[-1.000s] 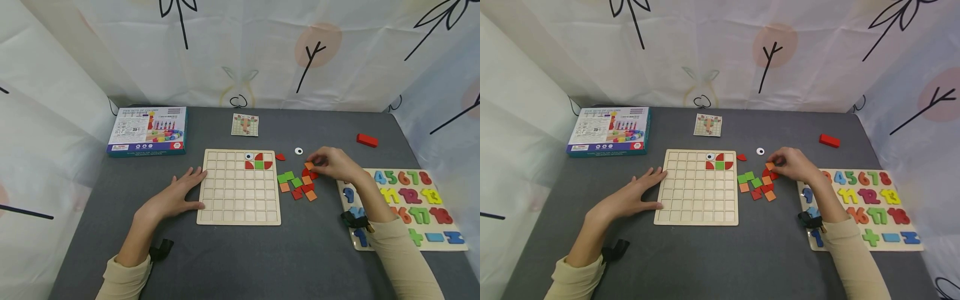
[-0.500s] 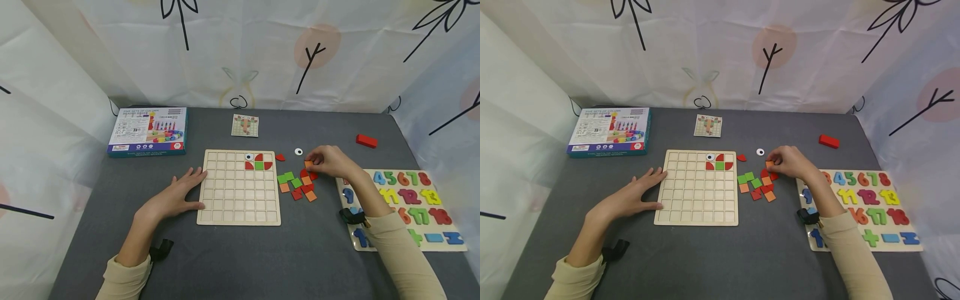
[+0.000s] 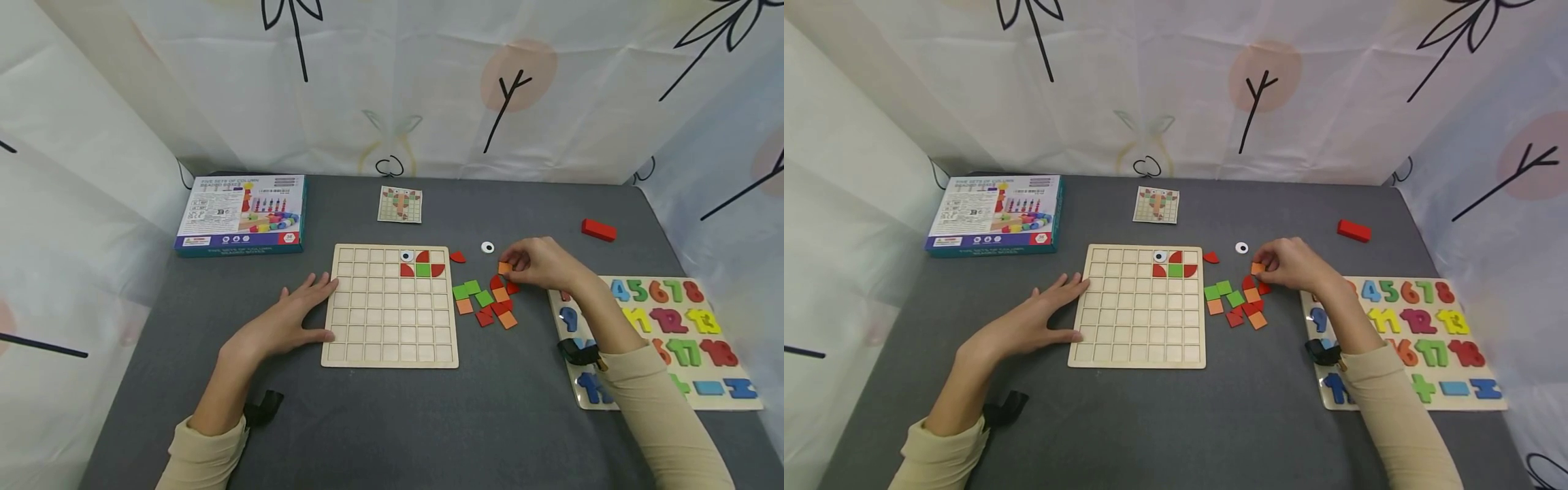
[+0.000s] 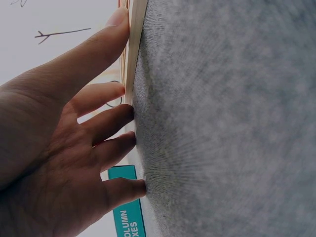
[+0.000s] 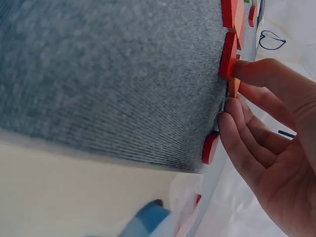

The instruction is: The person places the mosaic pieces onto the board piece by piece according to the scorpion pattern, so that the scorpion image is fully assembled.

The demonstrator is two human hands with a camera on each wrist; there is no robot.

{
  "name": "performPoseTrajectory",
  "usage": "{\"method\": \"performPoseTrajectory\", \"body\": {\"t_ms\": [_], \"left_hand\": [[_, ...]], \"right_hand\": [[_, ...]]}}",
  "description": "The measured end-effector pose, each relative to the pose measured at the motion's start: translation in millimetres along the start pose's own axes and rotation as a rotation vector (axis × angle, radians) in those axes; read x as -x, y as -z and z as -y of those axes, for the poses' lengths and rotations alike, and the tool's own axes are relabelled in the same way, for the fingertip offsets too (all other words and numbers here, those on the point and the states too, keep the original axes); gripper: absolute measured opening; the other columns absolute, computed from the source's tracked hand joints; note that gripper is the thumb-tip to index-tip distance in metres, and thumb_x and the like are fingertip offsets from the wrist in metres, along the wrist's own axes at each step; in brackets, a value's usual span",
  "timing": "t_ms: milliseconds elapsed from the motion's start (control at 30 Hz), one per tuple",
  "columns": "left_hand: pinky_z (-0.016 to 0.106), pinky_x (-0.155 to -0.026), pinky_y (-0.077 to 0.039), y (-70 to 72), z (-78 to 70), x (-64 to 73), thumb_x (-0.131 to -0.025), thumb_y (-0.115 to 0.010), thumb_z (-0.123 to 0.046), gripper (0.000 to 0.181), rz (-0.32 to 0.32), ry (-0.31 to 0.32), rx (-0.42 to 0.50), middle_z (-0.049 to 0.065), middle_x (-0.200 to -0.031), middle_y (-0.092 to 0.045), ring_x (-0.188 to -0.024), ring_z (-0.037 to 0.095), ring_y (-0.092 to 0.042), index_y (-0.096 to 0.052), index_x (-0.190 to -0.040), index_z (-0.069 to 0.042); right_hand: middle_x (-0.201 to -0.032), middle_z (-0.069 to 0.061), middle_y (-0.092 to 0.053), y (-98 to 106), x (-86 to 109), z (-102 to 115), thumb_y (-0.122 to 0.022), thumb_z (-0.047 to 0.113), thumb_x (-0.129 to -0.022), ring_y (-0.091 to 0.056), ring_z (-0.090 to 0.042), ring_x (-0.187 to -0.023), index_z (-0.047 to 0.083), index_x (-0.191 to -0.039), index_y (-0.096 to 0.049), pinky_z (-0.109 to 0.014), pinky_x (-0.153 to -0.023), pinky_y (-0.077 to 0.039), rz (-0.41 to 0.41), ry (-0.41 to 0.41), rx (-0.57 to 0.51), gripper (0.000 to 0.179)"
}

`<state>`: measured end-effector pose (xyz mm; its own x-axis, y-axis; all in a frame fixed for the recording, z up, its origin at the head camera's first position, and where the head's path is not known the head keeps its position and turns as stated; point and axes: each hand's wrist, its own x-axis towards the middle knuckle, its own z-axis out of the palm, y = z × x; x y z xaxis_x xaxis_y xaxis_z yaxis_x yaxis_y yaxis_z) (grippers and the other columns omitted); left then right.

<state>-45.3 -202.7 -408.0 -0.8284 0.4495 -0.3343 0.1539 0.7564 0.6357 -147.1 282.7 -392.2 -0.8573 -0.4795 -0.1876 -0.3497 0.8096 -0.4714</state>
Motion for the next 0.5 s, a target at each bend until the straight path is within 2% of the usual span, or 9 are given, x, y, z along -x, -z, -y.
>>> {"method": "performPoseTrajectory", "body": {"t_ms": [133,333,500], "left_hand": [[0.083,-0.128,-0.003,0.0,0.7,-0.1,-0.095,-0.085,-0.031,0.098,0.001,0.003,-0.005,0.019,-0.182,-0.018,-0.171,0.048,-0.005,-0.028,-0.173,-0.012],[0.083,-0.128,-0.003,0.1,0.6,-0.2,-0.095,-0.085,-0.030,0.098,0.002,0.006,-0.001,0.019,-0.182,-0.018,-0.171,0.047,-0.005,-0.028,-0.173,-0.012],[0.083,-0.128,-0.003,0.4,-0.5,-0.3,-0.096,-0.084,-0.031,0.097,0.003,0.004,0.004,0.019,-0.182,-0.019,-0.170,0.048,-0.006,-0.028,-0.173,-0.012]], "right_hand": [[-0.097,-0.010,-0.081,-1.9,-0.1,-0.3,-0.084,0.008,-0.091,-0.073,-0.016,-0.084,0.000,-0.112,-0.081,-0.021,-0.072,-0.058,-0.038,0.014,0.001,0.023],[-0.098,-0.010,-0.080,-5.0,-1.8,12.8,-0.084,0.007,-0.091,-0.074,-0.017,-0.084,0.000,-0.115,-0.080,-0.019,-0.074,-0.060,-0.103,0.074,-0.071,0.025],[-0.098,-0.010,-0.079,-11.1,-6.6,31.5,-0.084,0.005,-0.092,-0.074,-0.015,-0.082,0.002,-0.116,-0.080,-0.032,-0.079,-0.066,-0.142,0.148,-0.138,0.025]]}}
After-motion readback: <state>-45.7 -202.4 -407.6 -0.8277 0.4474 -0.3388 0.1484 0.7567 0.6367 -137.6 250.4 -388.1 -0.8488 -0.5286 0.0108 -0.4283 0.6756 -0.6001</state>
